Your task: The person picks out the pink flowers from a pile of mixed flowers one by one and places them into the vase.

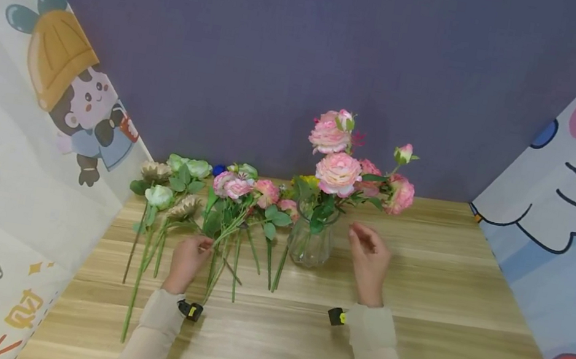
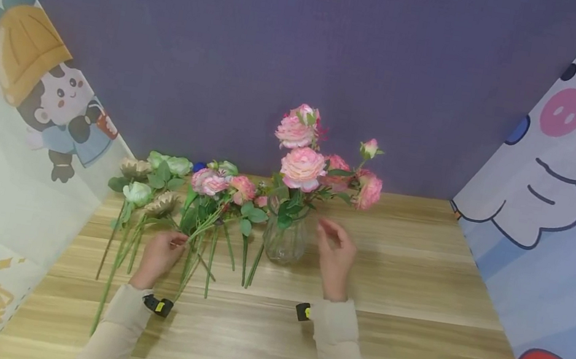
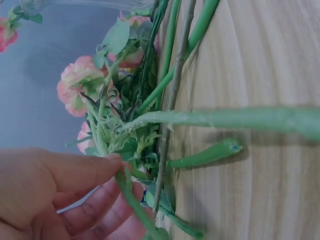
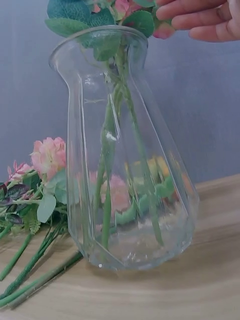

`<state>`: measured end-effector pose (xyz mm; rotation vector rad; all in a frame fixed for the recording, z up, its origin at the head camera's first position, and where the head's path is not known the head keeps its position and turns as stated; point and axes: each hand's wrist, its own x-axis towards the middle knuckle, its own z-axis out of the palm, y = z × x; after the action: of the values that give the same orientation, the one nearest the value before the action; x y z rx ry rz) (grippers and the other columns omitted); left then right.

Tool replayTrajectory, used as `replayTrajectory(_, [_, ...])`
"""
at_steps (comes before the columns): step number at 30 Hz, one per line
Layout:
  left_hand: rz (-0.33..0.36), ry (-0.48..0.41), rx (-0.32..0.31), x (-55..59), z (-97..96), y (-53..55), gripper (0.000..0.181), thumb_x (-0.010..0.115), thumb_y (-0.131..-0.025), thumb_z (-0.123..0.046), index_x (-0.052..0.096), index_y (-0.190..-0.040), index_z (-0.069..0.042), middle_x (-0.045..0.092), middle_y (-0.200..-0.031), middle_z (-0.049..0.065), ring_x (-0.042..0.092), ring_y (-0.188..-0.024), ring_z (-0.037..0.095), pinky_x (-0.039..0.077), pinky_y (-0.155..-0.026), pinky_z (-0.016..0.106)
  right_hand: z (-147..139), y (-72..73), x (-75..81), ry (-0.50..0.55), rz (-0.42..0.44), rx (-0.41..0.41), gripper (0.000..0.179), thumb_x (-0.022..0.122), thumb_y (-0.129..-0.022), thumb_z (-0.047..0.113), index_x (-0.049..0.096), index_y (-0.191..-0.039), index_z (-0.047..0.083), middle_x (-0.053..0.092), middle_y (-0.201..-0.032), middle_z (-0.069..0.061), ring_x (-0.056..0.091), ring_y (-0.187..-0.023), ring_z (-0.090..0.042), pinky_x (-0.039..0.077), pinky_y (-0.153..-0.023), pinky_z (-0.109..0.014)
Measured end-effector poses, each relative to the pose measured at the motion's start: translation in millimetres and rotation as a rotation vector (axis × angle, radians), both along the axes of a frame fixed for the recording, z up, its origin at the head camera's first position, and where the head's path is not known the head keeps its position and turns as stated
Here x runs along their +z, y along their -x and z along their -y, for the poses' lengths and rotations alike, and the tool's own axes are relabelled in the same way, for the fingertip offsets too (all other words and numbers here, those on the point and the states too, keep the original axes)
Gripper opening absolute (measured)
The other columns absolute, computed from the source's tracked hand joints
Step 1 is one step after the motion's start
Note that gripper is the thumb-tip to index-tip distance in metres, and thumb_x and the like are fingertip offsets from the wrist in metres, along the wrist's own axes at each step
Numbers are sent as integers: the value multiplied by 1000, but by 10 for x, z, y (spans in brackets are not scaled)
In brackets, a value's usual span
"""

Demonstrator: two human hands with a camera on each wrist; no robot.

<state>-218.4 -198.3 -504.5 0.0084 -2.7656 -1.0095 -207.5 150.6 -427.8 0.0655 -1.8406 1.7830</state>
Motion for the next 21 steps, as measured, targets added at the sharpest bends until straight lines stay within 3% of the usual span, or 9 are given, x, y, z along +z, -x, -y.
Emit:
replayTrajectory(9, [44, -28, -25, 10, -30, -14, 11, 67, -84, -1, 69, -94, 2, 69, -87, 16, 66, -73, 28, 52, -64, 40, -19, -58, -90, -11, 105, 1, 19, 65, -86, -2, 65, -101, -13, 65, -99, -26, 61, -80, 0, 49, -73, -12])
replayTrajectory(16, [32, -88, -39, 72, -106, -40, 11, 68, -83, -1, 68, -93, 4, 68, -86, 15, 65, -74, 29, 53, -66, 39, -7, -71, -134, 3, 130, -5, 17, 65, -85, -3, 66, -99, -13, 67, -93, -14, 61, -77, -1, 50, -71, -12])
replayTrajectory(21, [73, -157, -32, 109, -163, -68, 13, 66, -85, 1, 66, -96, 6, 67, -88, 15, 64, -76, 28, 53, -65, 36, -1, -89, -154, 1, 148, 10, 17, 65, -86, -3, 65, -99, -13, 65, -96, -25, 60, -78, -1, 49, -71, -12])
